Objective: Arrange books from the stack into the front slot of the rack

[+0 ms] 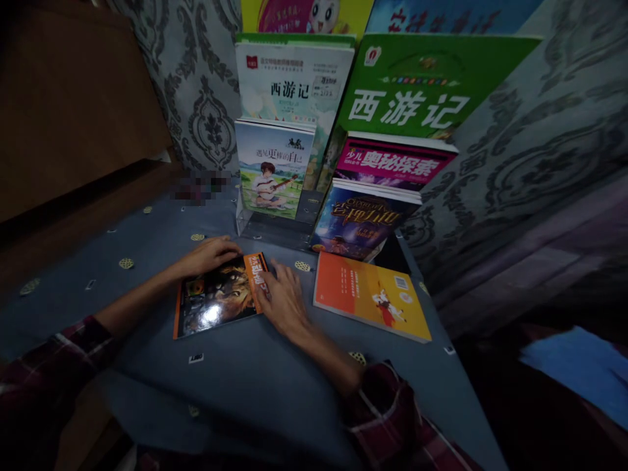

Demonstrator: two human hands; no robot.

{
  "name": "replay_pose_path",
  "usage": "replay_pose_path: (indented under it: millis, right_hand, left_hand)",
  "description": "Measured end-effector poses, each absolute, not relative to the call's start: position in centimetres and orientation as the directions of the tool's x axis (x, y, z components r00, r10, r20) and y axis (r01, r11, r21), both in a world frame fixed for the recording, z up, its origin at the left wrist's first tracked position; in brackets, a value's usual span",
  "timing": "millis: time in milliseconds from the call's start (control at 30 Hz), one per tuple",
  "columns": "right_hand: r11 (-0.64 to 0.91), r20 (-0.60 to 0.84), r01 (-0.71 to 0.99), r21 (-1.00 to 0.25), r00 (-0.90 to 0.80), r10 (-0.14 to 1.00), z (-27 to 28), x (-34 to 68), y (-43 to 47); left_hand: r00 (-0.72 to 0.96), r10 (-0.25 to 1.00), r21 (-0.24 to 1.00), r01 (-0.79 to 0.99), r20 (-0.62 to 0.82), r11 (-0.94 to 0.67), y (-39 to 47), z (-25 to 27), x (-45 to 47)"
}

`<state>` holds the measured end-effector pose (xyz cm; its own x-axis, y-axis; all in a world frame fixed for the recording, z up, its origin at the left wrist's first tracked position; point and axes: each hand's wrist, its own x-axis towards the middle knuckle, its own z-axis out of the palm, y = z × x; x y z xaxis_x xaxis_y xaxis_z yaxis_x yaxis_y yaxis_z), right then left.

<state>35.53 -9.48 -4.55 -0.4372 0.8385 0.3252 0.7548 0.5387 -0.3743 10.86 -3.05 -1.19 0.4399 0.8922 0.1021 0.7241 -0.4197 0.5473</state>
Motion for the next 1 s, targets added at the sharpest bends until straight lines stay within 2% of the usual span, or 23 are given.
replay_pose_path:
  millis: [67,133,200,267,400,700,1000]
  right_hand:
    - [0.591,0.341,0.724,-0.356,-0.488,0.803,-4.5,35.2,-9.3]
    - [0.643,0.333,0.684,-0.344,-0.551,0.765,-4.3,34.5,-9.0]
    - [0.672,0.278,0.656,-0.344,-0.612,0.740,-4.1,33.7,-8.5]
    - [0.669,0.195,0.654,-0.353,-0.648,0.736,-3.9,33.0,-7.9]
    - [0.652,0.108,0.666,-0.362,-0.665,0.739,-3.8,32.7,-6.7]
    - [0.642,0.145,0.695,-0.324,-0.634,0.760,-4.8,33.7,-7.6]
    - [0.698,0.136,0.651,-0.298,-0.695,0.706,-5.3,36.3,-10.7]
  left_hand:
    - [0.448,0.870,0.350,0.797,0.205,-0.492,-4.4,-1.6,11.8]
    - [0.457,0.857,0.215,0.836,0.238,-0.505,-5.9,-2.2,12.7]
    - [0.464,0.851,0.131,0.854,0.247,-0.504,-7.1,-2.8,13.3]
    - [0.465,0.847,0.105,0.858,0.259,-0.503,-7.7,-3.2,13.5]
    - [0.462,0.837,0.157,0.840,0.294,-0.519,-7.4,-3.5,13.3]
    - [0.436,0.844,0.386,0.753,0.313,-0.532,-6.6,-3.8,12.5]
    - [0.403,0.863,0.505,0.701,0.304,-0.504,-6.4,-3.7,12.2]
